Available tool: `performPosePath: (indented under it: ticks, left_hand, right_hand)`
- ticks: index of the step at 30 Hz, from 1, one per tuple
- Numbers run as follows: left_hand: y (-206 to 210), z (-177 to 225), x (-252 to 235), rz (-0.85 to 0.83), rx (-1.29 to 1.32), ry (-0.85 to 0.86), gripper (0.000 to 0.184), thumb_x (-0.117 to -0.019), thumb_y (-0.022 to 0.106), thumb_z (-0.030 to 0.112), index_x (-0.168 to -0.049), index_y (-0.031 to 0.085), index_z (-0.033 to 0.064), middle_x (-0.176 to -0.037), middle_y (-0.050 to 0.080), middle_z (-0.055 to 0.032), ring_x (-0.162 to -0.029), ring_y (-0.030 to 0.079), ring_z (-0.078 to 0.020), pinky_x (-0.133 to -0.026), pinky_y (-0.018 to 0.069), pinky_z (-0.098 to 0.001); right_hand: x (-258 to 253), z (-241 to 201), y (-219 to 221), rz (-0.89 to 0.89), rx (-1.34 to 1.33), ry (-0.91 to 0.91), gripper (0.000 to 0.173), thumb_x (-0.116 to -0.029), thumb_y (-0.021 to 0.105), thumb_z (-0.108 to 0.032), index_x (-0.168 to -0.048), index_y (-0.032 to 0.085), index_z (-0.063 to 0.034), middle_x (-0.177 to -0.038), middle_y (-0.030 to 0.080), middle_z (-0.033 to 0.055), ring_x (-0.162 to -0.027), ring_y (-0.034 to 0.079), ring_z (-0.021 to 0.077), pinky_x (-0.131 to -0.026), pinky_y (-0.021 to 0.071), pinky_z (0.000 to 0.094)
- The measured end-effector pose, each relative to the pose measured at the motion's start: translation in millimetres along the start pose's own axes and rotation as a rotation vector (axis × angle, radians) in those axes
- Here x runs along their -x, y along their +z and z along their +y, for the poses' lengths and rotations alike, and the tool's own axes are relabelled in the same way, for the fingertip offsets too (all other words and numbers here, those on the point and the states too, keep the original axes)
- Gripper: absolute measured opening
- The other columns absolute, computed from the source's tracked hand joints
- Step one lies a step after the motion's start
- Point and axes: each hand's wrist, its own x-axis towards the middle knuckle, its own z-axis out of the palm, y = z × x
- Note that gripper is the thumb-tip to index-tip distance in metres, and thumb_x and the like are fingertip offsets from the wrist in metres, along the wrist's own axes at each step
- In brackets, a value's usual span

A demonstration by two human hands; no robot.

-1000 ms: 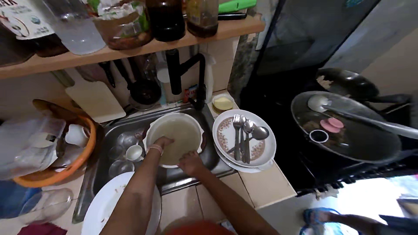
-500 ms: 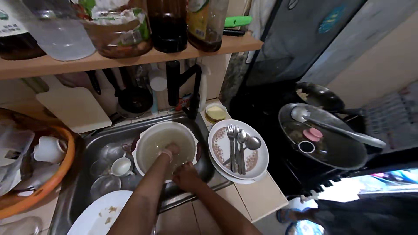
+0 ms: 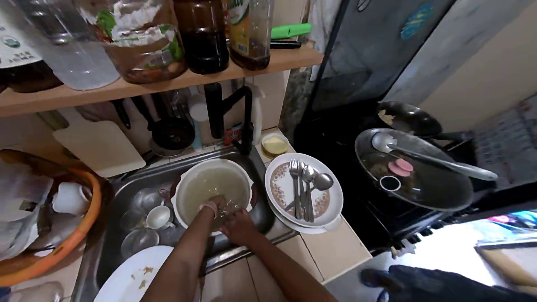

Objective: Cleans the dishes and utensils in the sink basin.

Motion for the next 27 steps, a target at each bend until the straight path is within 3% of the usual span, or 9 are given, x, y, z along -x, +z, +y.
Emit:
performPosePath:
  ticks: [4, 12, 18, 21, 25, 27]
  left_hand:
    - [3.5, -4.8, -2.5, -0.029, 0.008, -0.015, 0.038, -0.1044, 0.055, 0.023, -0.124, 0.063, -0.0076, -0.132, 0.061, -0.0272, -0.124, 0.058, -0.039, -0.103, 0.0425, -0.0609]
    - [5.6, -12.4, -4.8, -0.026, 0.126, -0.004, 0.051, -0.0991, 0.063, 0.041, -0.129, 0.065, -0.0004, -0.134, 0.062, -0.022, -0.128, 0.057, -0.0357, -0.107, 0.0414, -0.0598]
    - [15.3, -2.9, -3.7, 0.027, 0.171, -0.027, 0.043, -0.1014, 0.059, 0.033, -0.12, 0.065, -0.0063, -0.128, 0.064, -0.0254, -0.121, 0.06, -0.0378, -0.101, 0.0449, -0.0606]
    - [10.1, -4.6, -3.6, 0.017, 0.219, 0.016, 0.041, -0.103, 0.057, 0.024, -0.125, 0.061, -0.0102, -0.131, 0.06, -0.0282, -0.124, 0.058, -0.0385, -0.104, 0.0432, -0.0574]
    - [4.5, -14.3, -14.3, 0.114, 0.449, 0.125, 0.054, -0.0936, 0.072, 0.015, -0.139, 0.052, -0.0064, -0.136, 0.058, -0.027, -0.126, 0.057, -0.0371, -0.107, 0.0444, -0.054]
    - [-3.4, -16.2, -13.1, 0.161, 0.546, 0.161, 0.058, -0.0911, 0.076, 0.013, -0.14, 0.051, -0.0067, -0.137, 0.057, -0.0268, -0.127, 0.056, -0.0361, -0.109, 0.0438, -0.0519]
  right_hand:
    - [0.1, 2.4, 3.8, 0.064, 0.006, -0.033, 0.056, -0.1109, 0.035, -0.043, -0.13, 0.068, -0.0023, -0.143, 0.061, 0.0165, -0.14, 0.049, 0.035, -0.122, 0.0222, 0.0556]
    - [-1.2, -2.6, -4.2, -0.022, 0.029, 0.005, 0.058, -0.1112, 0.033, -0.045, -0.133, 0.065, -0.0016, -0.156, 0.047, 0.017, -0.143, 0.044, 0.0369, -0.123, 0.0191, 0.0576]
    - [-2.6, -3.3, -4.6, -0.039, 0.054, 0.014, 0.057, -0.1114, 0.033, -0.044, -0.134, 0.064, -0.0027, -0.15, 0.054, 0.0178, -0.145, 0.043, 0.0362, -0.124, 0.0181, 0.0574]
    - [-1.2, -2.5, -6.2, -0.025, 0.044, -0.004, 0.056, -0.1113, 0.034, -0.044, -0.132, 0.065, -0.0018, -0.148, 0.055, 0.0186, -0.143, 0.044, 0.0374, -0.123, 0.0201, 0.0578]
    - [-1.0, -2.9, -5.4, -0.025, 0.024, 0.006, 0.056, -0.111, 0.035, -0.043, -0.133, 0.066, -0.0022, -0.145, 0.059, 0.0175, -0.143, 0.045, 0.0366, -0.124, 0.019, 0.0567]
    - [-1.7, -1.6, -4.0, -0.028, 0.044, -0.006, 0.055, -0.1114, 0.034, -0.043, -0.133, 0.066, -0.0038, -0.143, 0.06, 0.0166, -0.142, 0.047, 0.0361, -0.123, 0.0197, 0.0572]
